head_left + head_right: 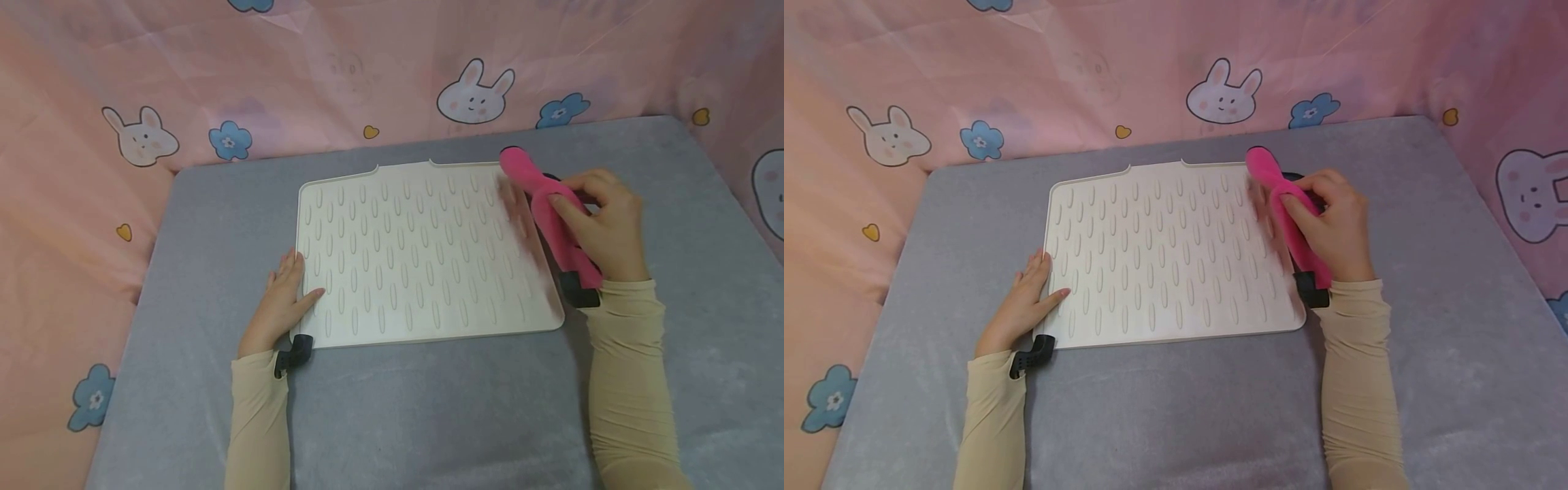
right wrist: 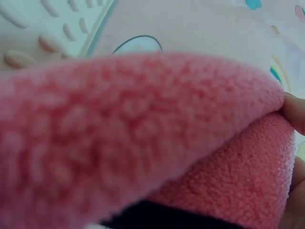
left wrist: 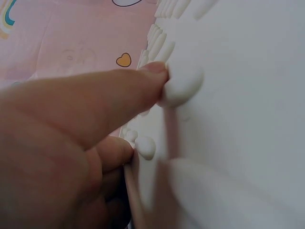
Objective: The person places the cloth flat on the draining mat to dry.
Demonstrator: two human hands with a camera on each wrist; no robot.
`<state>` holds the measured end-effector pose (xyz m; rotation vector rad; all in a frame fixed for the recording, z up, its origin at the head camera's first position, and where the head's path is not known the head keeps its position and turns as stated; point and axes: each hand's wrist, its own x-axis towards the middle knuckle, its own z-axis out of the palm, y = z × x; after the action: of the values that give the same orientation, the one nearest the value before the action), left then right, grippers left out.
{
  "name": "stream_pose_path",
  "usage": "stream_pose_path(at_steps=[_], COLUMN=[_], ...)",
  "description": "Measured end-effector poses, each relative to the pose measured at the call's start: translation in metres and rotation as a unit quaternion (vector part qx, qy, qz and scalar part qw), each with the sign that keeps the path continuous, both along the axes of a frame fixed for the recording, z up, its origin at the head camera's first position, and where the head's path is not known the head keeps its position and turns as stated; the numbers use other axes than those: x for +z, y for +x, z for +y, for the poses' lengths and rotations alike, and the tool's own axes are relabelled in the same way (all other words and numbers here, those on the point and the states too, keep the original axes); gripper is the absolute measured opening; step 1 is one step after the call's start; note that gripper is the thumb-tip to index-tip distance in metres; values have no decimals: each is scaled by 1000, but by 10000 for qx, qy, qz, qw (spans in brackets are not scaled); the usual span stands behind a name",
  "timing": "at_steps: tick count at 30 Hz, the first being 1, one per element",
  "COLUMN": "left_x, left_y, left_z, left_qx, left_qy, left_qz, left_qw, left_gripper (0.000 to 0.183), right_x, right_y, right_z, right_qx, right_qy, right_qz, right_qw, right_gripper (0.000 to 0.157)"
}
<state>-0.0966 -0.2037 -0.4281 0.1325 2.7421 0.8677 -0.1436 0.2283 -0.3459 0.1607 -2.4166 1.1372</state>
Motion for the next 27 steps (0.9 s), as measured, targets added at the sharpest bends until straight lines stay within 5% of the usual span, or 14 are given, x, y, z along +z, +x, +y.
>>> stream_pose_path(at_steps=[27], left_x=[0], left_y=[0], left_z=[0], left_qx=[-35], left_qy=[57], left_qz=[8], left_qw=[10000], left_gripper=[80], right_x=[11], right_y=[6], right_z=[-9], right_qx=[556], right_qy=[-55], right_qz=[496], right_qw=[9972], right_gripper=[10])
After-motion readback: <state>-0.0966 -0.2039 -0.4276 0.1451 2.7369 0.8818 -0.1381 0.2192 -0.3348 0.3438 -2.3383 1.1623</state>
